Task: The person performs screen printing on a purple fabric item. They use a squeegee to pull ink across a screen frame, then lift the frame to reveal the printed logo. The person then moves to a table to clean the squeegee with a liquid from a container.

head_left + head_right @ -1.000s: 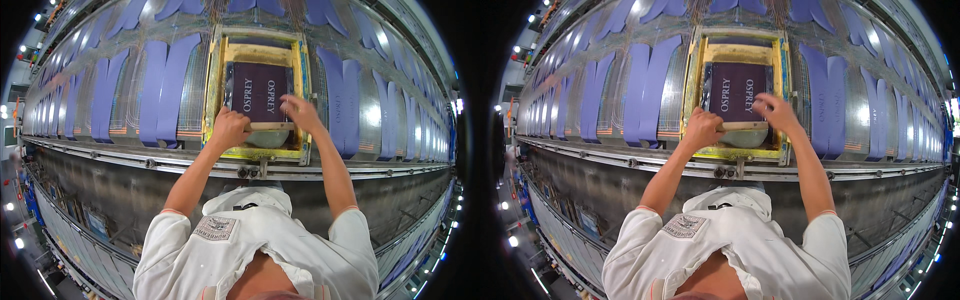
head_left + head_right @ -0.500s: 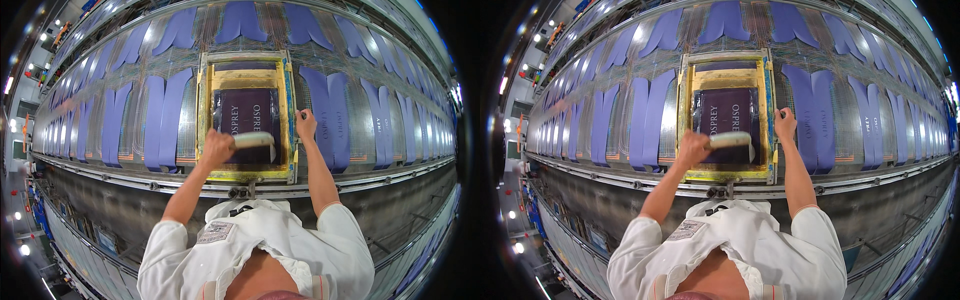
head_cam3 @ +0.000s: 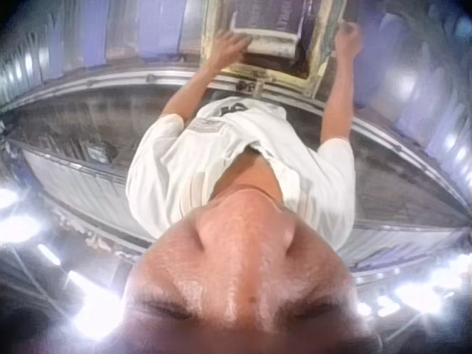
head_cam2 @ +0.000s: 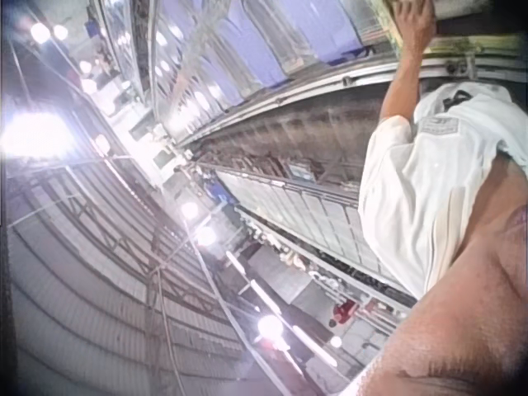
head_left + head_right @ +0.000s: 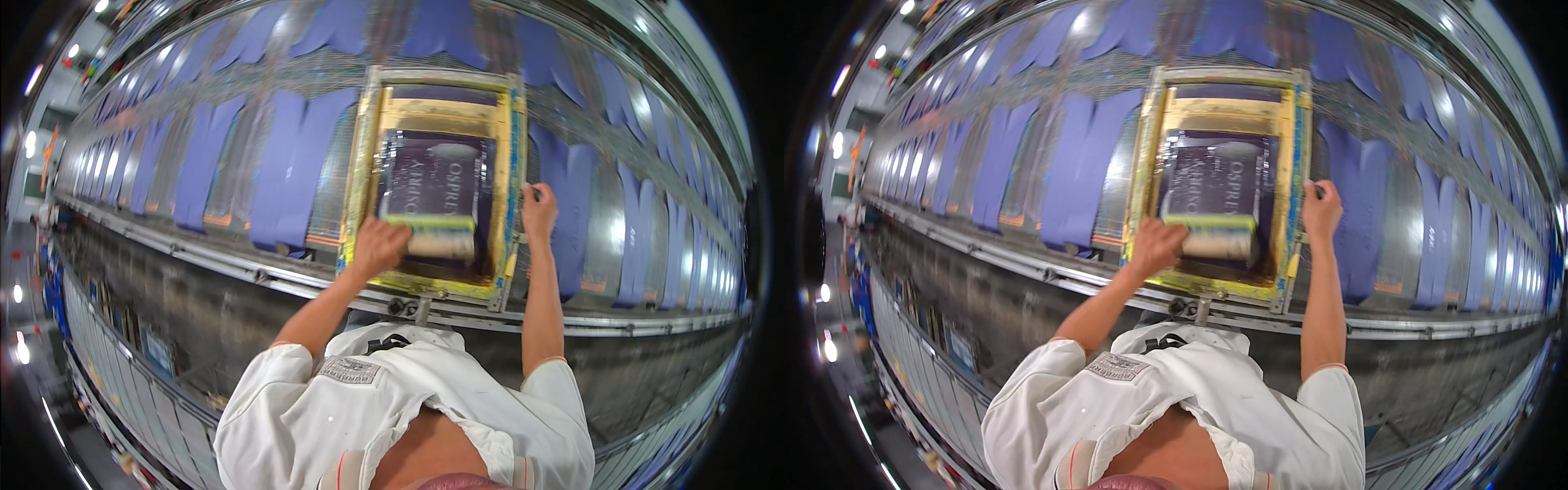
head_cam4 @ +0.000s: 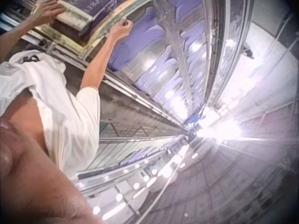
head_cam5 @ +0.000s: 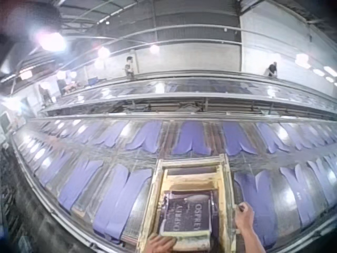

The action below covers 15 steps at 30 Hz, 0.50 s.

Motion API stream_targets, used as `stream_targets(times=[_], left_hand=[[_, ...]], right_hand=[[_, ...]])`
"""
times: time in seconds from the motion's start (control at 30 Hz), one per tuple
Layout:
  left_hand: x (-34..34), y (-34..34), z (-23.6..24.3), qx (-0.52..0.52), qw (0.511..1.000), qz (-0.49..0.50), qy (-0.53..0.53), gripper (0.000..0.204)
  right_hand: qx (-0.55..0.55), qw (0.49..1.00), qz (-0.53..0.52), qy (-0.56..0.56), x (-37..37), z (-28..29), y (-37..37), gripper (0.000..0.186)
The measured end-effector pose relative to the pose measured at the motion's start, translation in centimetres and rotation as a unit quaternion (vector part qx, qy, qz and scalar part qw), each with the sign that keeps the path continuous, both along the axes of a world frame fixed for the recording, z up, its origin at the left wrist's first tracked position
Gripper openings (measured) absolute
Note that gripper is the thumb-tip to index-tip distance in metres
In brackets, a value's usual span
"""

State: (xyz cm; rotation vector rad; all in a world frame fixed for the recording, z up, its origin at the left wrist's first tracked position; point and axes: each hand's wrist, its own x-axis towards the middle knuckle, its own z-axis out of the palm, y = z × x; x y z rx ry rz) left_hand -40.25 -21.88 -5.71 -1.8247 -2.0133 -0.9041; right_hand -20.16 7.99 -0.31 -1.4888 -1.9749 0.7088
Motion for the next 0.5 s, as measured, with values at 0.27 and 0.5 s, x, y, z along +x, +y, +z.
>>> stream_targets(times=[0.27, 0.5], left_hand=[[-15.8, -27.3, 3.2, -0.179, 0.983, 0.036, 0.009, 0.02], [-34.0, -45.5, 3.7, -0.144, 0.955, 0.245, -0.089, 0.018]], right_hand=[[0.053, 0.991, 0.05, 0.116, -18.6, -5.6, -22.9, 0.026], [0.004, 0.993, 0.058, 0.107, -40.0, -6.6, -42.4, 0.028]])
